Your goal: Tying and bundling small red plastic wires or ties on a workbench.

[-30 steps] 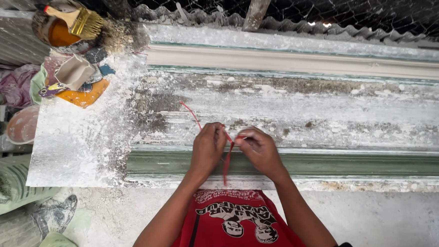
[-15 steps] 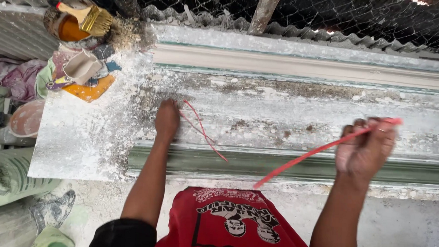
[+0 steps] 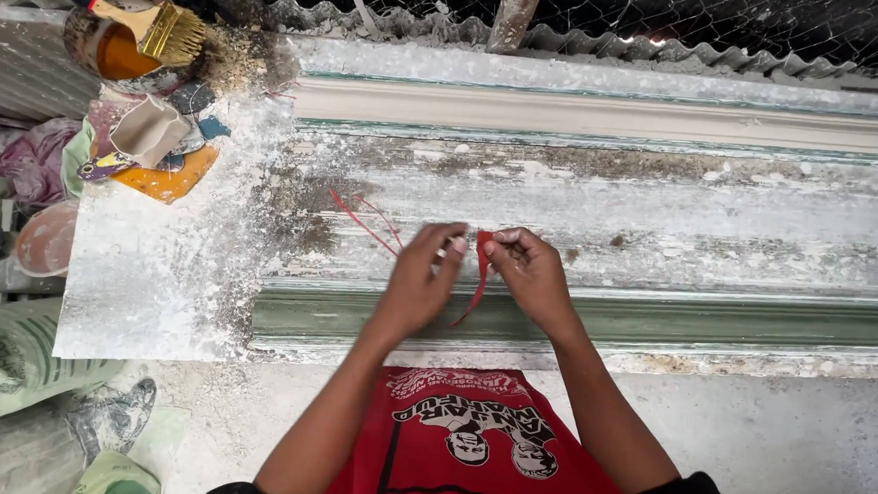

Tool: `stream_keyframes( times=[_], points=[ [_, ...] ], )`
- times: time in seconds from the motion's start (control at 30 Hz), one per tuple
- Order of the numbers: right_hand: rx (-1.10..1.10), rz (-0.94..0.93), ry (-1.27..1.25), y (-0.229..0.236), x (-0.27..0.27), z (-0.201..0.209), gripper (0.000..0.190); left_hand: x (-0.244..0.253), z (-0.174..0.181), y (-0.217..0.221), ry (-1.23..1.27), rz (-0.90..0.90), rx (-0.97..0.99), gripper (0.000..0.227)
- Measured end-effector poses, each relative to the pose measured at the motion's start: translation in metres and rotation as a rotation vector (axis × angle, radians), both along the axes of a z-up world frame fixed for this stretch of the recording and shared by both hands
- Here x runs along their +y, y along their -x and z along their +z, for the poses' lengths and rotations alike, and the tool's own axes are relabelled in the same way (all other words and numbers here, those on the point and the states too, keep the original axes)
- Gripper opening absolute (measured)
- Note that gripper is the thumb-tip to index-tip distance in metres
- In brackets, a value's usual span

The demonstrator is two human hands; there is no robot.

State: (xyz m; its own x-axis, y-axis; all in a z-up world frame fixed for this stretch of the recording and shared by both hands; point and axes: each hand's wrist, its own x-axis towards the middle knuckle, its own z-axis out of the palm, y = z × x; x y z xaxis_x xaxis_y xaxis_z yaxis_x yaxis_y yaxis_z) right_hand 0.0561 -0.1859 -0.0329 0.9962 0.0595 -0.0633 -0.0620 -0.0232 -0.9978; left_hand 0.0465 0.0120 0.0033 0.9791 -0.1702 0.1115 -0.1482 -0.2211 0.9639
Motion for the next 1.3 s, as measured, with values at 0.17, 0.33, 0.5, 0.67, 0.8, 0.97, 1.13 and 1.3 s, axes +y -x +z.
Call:
stream_keyframes(
  times=[0.17,0.33,0.5,0.67,0.8,0.97,1.13,1.3],
  points=[
    [-0.039,0.046,0.005,0.000,0.012,0.025,0.022,-0.016,0.019,0.014,0.062,0.138,-0.096,0.026],
    [-0.053,0.063,0.002,0.001,0.017,0.038,0.022,-0.015,0.011,0.016,0.055,0.228,-0.129,0.013],
    [-0.028,0.083,0.068,0.003,0.016,0.042,0.022,-0.016,0.023,0.016,0.006,0.266,-0.178,0.011],
    [-0.022,0.109,0.070,0.001,0.018,0.049,0.022,-0.018,0.019,0.013,0.024,0.264,-0.166,0.011],
    [-0.025,0.154,0.063,-0.003,0.018,0.035,0.025,-0.018,0.024,0.015,0.037,0.265,-0.114,0.013],
    [-0.022,0.158,0.102,-0.006,0.024,0.045,0.018,-0.016,0.025,0.018,-0.031,0.270,-0.093,0.016],
    [-0.038,0.199,0.175,-0.010,0.028,0.039,0.015,-0.010,0.035,0.022,-0.132,0.255,-0.089,0.017],
    [-0.051,0.250,0.264,-0.010,0.023,0.044,0.016,-0.010,0.044,0.028,-0.224,0.234,-0.063,0.013]
  ],
)
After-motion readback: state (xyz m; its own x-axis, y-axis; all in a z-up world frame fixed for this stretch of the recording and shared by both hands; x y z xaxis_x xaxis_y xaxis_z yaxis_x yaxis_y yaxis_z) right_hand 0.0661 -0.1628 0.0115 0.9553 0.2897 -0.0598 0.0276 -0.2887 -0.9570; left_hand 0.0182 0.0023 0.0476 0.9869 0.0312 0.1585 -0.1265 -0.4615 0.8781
